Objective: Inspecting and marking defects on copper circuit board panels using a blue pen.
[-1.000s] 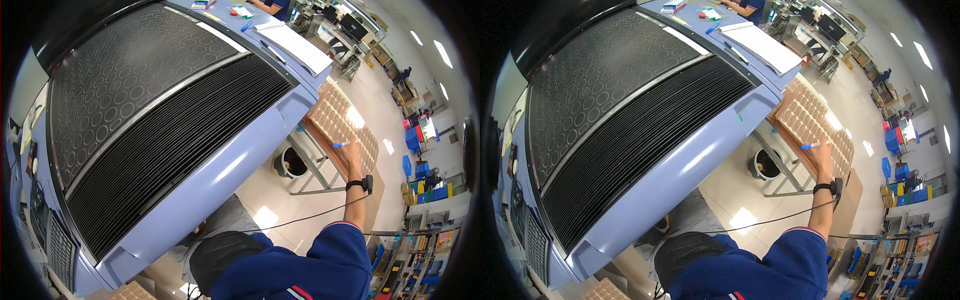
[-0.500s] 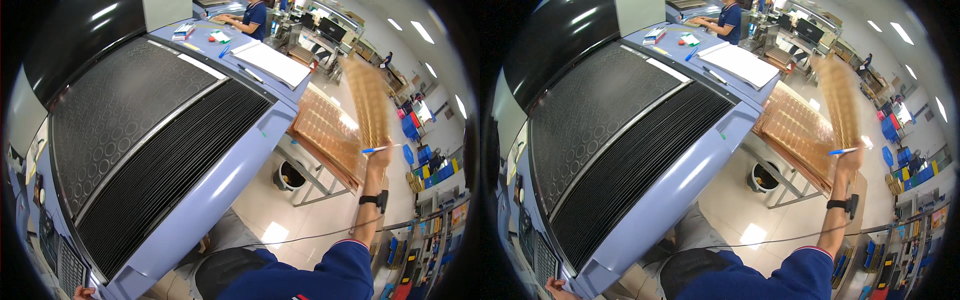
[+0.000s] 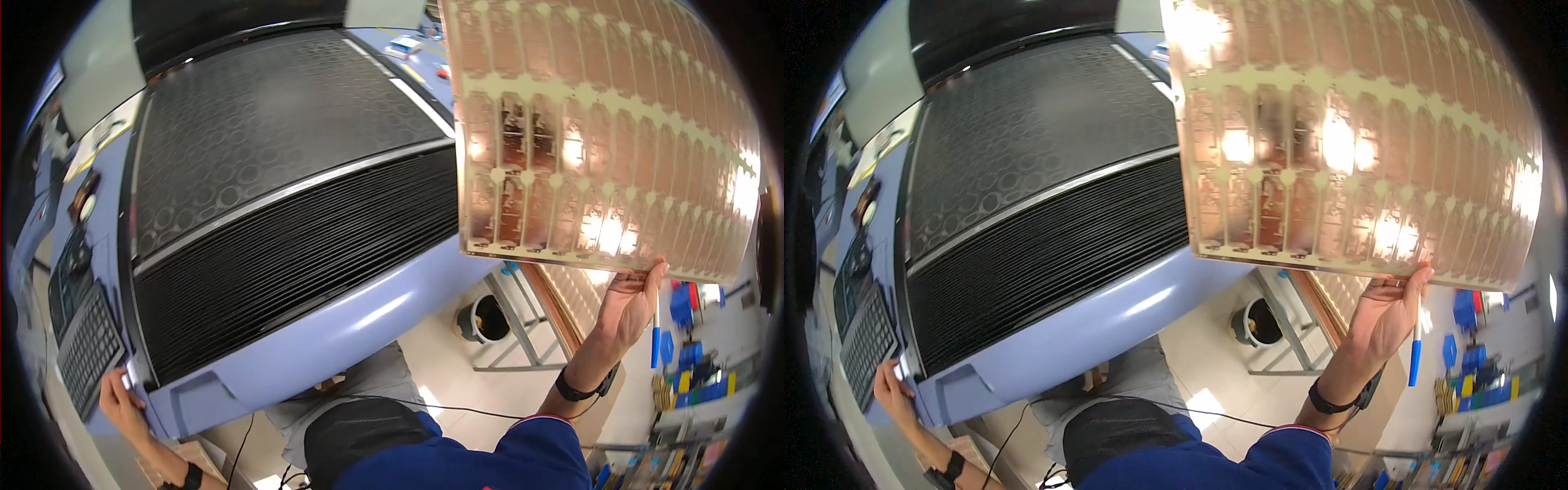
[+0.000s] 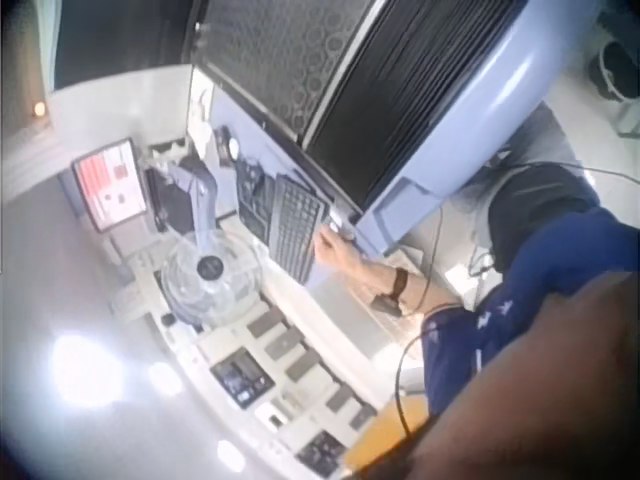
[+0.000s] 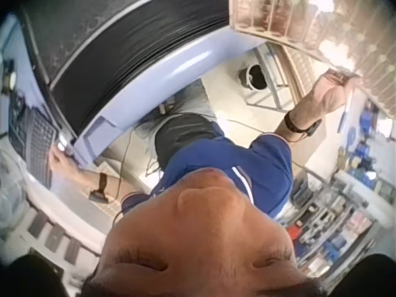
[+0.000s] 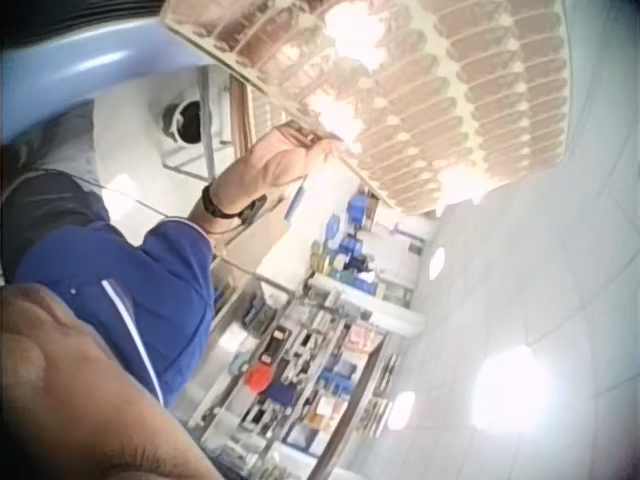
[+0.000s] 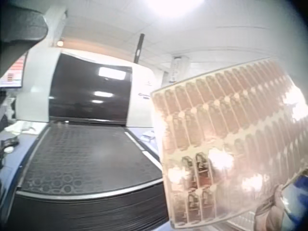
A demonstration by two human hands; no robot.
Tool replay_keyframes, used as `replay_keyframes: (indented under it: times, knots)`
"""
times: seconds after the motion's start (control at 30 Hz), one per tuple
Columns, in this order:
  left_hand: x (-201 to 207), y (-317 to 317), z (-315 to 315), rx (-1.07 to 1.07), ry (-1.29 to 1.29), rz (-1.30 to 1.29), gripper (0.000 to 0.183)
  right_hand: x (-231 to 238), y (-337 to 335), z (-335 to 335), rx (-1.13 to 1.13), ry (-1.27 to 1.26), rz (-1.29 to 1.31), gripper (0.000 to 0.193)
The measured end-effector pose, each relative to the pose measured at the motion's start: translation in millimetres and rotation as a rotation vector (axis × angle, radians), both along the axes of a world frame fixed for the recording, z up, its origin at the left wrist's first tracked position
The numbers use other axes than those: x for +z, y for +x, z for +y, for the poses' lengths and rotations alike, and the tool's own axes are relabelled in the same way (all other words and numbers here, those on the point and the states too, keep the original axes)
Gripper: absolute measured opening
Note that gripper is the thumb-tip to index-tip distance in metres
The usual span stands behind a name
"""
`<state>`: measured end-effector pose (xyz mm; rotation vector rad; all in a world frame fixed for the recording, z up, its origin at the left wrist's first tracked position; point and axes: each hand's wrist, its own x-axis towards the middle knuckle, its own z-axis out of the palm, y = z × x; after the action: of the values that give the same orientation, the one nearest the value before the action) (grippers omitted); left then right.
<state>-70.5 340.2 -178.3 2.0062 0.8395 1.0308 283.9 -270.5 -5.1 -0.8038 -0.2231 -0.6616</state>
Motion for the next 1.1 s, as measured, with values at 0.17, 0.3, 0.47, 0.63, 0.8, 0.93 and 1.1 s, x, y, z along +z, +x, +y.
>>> replay_keyframes:
  times: [0.17, 0.3, 0.47, 0.63, 0.8, 0.93, 1.1]
  knots:
    - [7, 10, -14, 0.097, -0.042, -0.031, 0.028, 4, 28, 71, 0.22, -0.065, -0.039, 0.017]
    - [16, 23, -27, 0.095, -0.061, -0.014, 0.029, 7, 34, 107, 0.327, -0.223, -0.056, 0.017]
    - [11, 11, -21, 0.118, 0.203, -0.061, 0.029, -21, 15, 205, 0.47, 0.017, 0.08, 0.022]
    - [19, 20, -25, 0.149, 0.194, 0.023, 0.032, -33, -26, 261, 0.545, 0.211, 0.148, 0.018]
    - [49, 30, -61, 0.206, 0.11, 0.204, 0.033, -55, -34, 263, 0.55, 0.215, 0.044, 0.019]
    - [45, 29, -58, 0.205, 0.136, 0.232, 0.038, -56, -28, 258, 0.603, 0.166, 0.042, 0.021]
    - [28, 15, -40, 0.171, 0.154, 0.109, 0.026, -63, -4, 206, 0.578, 0.046, 0.061, 0.034]
